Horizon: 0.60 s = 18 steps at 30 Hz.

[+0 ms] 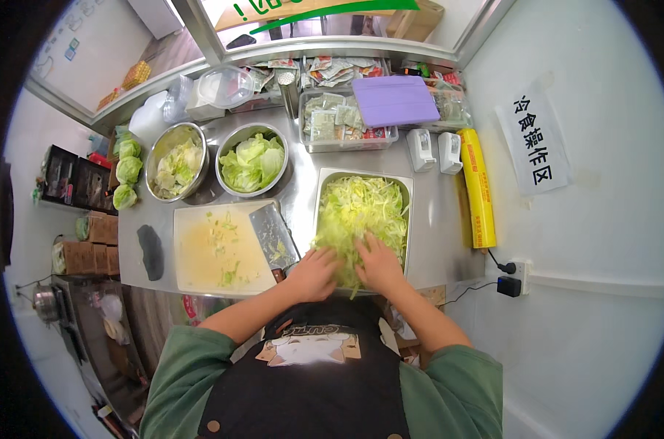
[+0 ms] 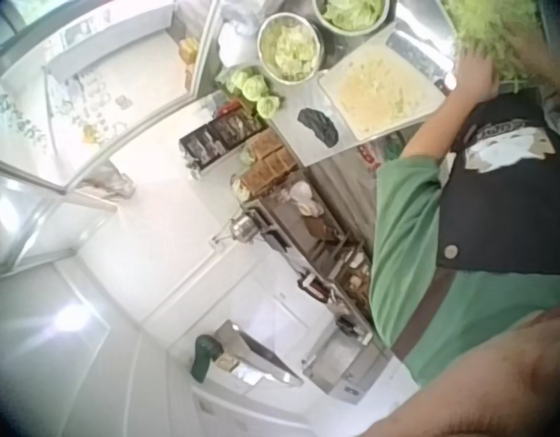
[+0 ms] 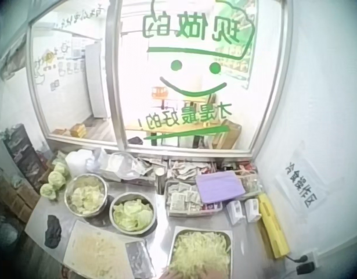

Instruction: The person chops cabbage on a cutting board using a cleaver, then transfers the shredded cabbage into a metal tray. They repeat this process with additional cabbage heads, placing the cut pieces into the tray.

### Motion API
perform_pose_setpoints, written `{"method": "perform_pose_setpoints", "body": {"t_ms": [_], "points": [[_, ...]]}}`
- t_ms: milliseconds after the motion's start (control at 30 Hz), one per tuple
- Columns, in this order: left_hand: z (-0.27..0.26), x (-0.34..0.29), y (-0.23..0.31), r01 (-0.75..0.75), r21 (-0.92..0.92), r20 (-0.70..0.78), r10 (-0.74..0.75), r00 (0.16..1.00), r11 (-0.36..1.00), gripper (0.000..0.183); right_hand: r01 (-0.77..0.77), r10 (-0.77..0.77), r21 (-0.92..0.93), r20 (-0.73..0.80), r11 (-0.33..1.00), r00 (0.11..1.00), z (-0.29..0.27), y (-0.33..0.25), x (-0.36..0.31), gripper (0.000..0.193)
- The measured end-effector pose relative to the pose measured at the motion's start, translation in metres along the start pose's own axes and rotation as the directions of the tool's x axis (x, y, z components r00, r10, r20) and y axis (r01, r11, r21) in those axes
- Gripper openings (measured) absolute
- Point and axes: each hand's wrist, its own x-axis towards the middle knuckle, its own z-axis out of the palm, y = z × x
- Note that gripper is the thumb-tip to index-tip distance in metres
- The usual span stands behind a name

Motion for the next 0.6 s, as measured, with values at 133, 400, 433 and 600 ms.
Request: {"method": "perform_pose_setpoints", "body": {"t_ms": [133, 400, 433, 600], "points": [[-0.002, -0.001, -0.002, 0.049, -0.115, -0.16, -0.068, 0.985, 0.992, 0.044, 0.001, 0.001, -0.03, 0.048, 1.0, 0.999, -0.004, 0.0, -0.01, 0.04], [0.022, 0.039, -0.009, -0.103, -0.005, -0.242, 0.099, 0.965, 0.995, 0.033, -0.197, 0.201, 0.041, -0.241, 0.979, 0.949, -0.013, 0.023, 0.035, 0.038], [0.024, 0.038, -0.009, -0.132, 0.02, -0.25, 0.133, 0.959, 0.991, 0.032, -0.177, 0.188, 0.064, -0.272, 0.982, 0.944, -0.017, 0.019, 0.039, 0.039], [0.021, 0.02, -0.004, -0.092, -0.001, -0.243, 0.089, 0.966, 0.996, 0.028, 0.142, -0.146, -0.051, -0.089, 0.989, 0.985, -0.002, 0.007, 0.036, 0.046]]}}
